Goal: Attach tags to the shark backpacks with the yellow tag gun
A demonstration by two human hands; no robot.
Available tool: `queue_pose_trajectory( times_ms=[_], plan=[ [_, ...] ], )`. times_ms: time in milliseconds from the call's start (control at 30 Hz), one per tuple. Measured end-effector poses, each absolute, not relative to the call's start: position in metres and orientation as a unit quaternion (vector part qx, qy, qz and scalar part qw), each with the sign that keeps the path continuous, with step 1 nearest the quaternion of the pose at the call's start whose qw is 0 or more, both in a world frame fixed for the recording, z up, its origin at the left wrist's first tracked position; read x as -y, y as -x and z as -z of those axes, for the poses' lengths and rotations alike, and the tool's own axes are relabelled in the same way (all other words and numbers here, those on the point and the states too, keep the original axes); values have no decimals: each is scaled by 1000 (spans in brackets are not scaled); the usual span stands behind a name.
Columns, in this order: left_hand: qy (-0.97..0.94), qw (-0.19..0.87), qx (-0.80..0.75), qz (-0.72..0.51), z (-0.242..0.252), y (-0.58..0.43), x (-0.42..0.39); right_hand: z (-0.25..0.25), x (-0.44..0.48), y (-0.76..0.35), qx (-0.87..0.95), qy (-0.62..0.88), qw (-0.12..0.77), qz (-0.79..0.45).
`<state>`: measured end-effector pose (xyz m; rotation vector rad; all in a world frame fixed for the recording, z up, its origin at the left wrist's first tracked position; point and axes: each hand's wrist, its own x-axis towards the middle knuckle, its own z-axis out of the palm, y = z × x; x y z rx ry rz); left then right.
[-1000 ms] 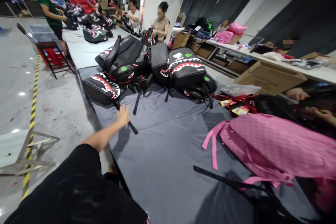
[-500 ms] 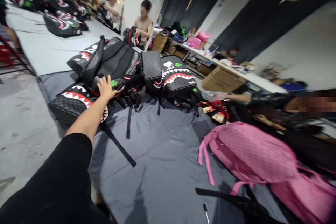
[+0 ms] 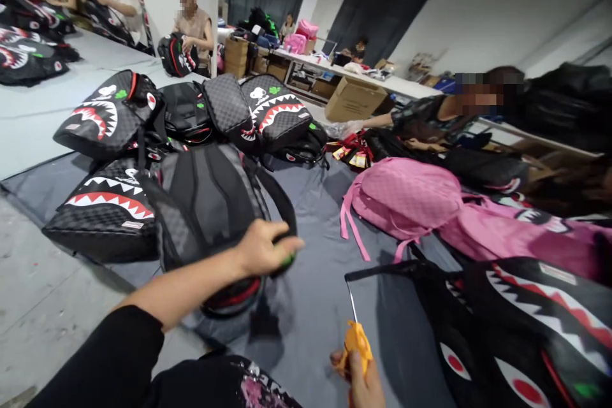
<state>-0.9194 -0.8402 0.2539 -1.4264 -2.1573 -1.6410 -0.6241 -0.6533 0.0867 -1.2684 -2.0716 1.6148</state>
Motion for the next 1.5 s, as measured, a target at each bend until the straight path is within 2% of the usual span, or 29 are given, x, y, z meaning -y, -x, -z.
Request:
queue_pose_trajectory(
  times_ms=[133, 200, 400, 500, 600, 700, 767, 867, 967, 1033, 1100, 1200, 1300, 1400, 1500],
  plan=[
    [558, -187, 685, 430, -183, 826, 810, -65, 643, 595, 628, 459, 214, -591],
    [604, -263, 661, 359, -152, 788, 801, -69, 645, 574, 606, 452, 244, -607],
    [718, -325, 589, 178, -125, 710, 778, -119, 659, 534, 539, 420, 320, -656],
    [701, -352, 607, 127, -119, 684, 772, -133, 656, 528, 525, 387, 314, -690],
    [598, -292, 708, 235, -114, 678, 775, -132, 653, 522, 526, 385, 266, -711],
    [476, -85, 813, 323, -115, 706, 777, -122, 650, 517, 559, 391, 224, -696],
    [396, 11, 878, 268, -114, 737, 774, -118, 648, 514, 598, 387, 185, -677],
    [350, 0, 927, 135, -101, 776, 761, -122, 647, 516, 652, 356, 142, -655],
    [377, 13, 922, 86, -80, 784, 747, -133, 643, 524, 692, 329, 139, -628],
    [385, 29, 916, 108, -70, 778, 743, -139, 635, 532, 722, 337, 130, -590],
    [375, -1, 910, 177, -68, 774, 746, -142, 622, 540, 745, 368, 119, -543],
    [316, -110, 860, 386, -73, 783, 768, -144, 595, 554, 772, 415, 85, -474],
    [186, -267, 735, 595, -74, 799, 805, -151, 566, 578, 817, 412, -9, -404],
    [52, -402, 638, 655, -67, 809, 836, -164, 543, 611, 860, 394, -76, -316],
    [-18, -441, 611, 657, -58, 812, 844, -177, 535, 637, 872, 417, -88, -241]
  ],
)
